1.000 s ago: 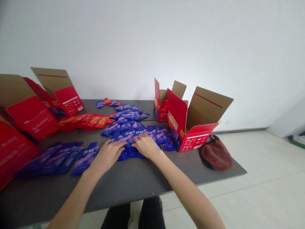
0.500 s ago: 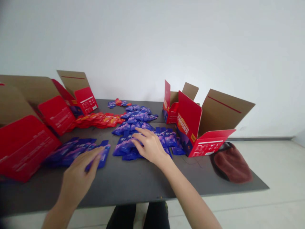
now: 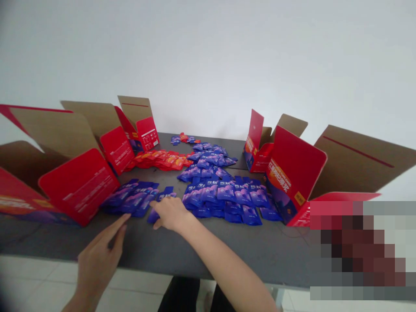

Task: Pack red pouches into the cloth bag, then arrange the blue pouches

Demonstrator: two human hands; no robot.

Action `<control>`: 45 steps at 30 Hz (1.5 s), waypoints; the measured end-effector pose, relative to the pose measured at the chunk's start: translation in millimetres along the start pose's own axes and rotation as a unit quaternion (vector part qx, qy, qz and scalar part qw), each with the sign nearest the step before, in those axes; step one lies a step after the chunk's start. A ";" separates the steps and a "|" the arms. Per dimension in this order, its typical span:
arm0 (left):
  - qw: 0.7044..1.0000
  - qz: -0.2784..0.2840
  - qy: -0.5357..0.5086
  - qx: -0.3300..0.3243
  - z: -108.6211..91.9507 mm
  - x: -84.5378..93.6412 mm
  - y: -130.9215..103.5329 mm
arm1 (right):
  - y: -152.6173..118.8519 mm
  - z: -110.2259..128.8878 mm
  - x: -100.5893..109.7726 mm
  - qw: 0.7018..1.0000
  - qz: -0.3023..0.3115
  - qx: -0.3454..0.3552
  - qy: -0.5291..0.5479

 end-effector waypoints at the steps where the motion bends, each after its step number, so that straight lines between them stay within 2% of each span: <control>1: 1.000 0.005 0.006 -0.004 3.3 -0.9 4.6 | -2.3 -0.5 -1.8 1.000 -0.001 -0.003 -0.010; 5: 0.999 0.036 0.009 -0.020 7.1 -14.4 16.2 | -11.4 4.4 -5.5 0.997 -0.036 0.025 -0.064; 9: 0.997 0.063 -0.004 -0.048 1.9 -27.2 15.3 | -27.7 8.7 -0.5 0.989 -0.048 0.072 -0.123; 12: 0.997 0.047 -0.008 -0.057 -3.5 -28.9 15.3 | -43.6 7.3 16.7 0.981 -0.094 0.059 -0.161; 15: 0.997 0.045 -0.023 -0.063 -12.4 -29.6 18.5 | -61.6 -0.2 43.9 0.969 -0.156 0.028 -0.189; 18: 0.996 0.048 -0.041 -0.059 -25.1 -32.0 22.6 | -84.9 -24.1 72.6 0.951 -0.232 -0.034 -0.199; 20: 0.996 0.048 -0.057 -0.057 -34.2 -34.4 24.9 | -104.4 -50.2 85.9 0.925 -0.309 -0.081 -0.206; 22: 0.994 0.053 -0.074 -0.059 -42.0 -37.7 26.2 | -124.2 -80.4 89.3 0.896 -0.372 -0.120 -0.209; 23: 0.993 0.056 -0.082 -0.060 -45.2 -39.5 26.5 | -133.0 -95.6 86.7 0.889 -0.383 -0.138 -0.209; 25: 0.992 0.059 -0.094 -0.061 -50.4 -43.3 26.6 | -147.3 -122.5 74.5 0.891 -0.360 -0.178 -0.212; 27: 0.990 0.058 -0.107 -0.067 -54.9 -46.8 26.1 | -157.4 -142.0 55.4 0.913 -0.274 -0.219 -0.208; 30: 0.987 0.061 -0.123 -0.081 -60.4 -50.7 24.9 | -169.4 -153.1 24.8 0.942 -0.144 -0.237 -0.191; 32: 0.986 0.064 -0.129 -0.085 -62.3 -51.9 23.9 | -177.2 -151.1 9.6 0.950 -0.112 -0.226 -0.182; 35: 0.985 0.070 -0.132 -0.085 -62.9 -52.3 22.3 | -188.9 -143.4 -1.5 0.955 -0.105 -0.216 -0.173; 37: 0.985 0.070 -0.135 -0.080 -63.1 -52.4 21.9 | -195.6 -138.8 0.2 0.956 -0.120 -0.215 -0.157; 40: 0.984 0.062 -0.146 -0.078 -66.5 -53.1 24.0 | -200.3 -137.1 15.1 0.950 -0.190 -0.224 -0.101; 42: 0.982 0.060 -0.157 -0.085 -71.4 -54.0 27.4 | -197.8 -141.6 28.2 0.935 -0.244 -0.251 -0.061; 44: 0.979 0.061 -0.170 -0.093 -77.5 -54.6 31.3 | -189.2 -150.9 36.4 0.922 -0.256 -0.290 -0.029; 45: 0.978 0.062 -0.176 -0.095 -80.6 -54.7 33.2 | -182.9 -156.6 36.9 0.922 -0.234 -0.308 -0.015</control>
Point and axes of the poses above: each hand's wrist, its own y-axis towards the middle knuckle, its own x-axis out of the back of the hand, z = x × y, the point moved 2 cm from there along y, towards the middle knuckle, and after that the axes turned 8 degrees about -y, right-handed, at the moved point
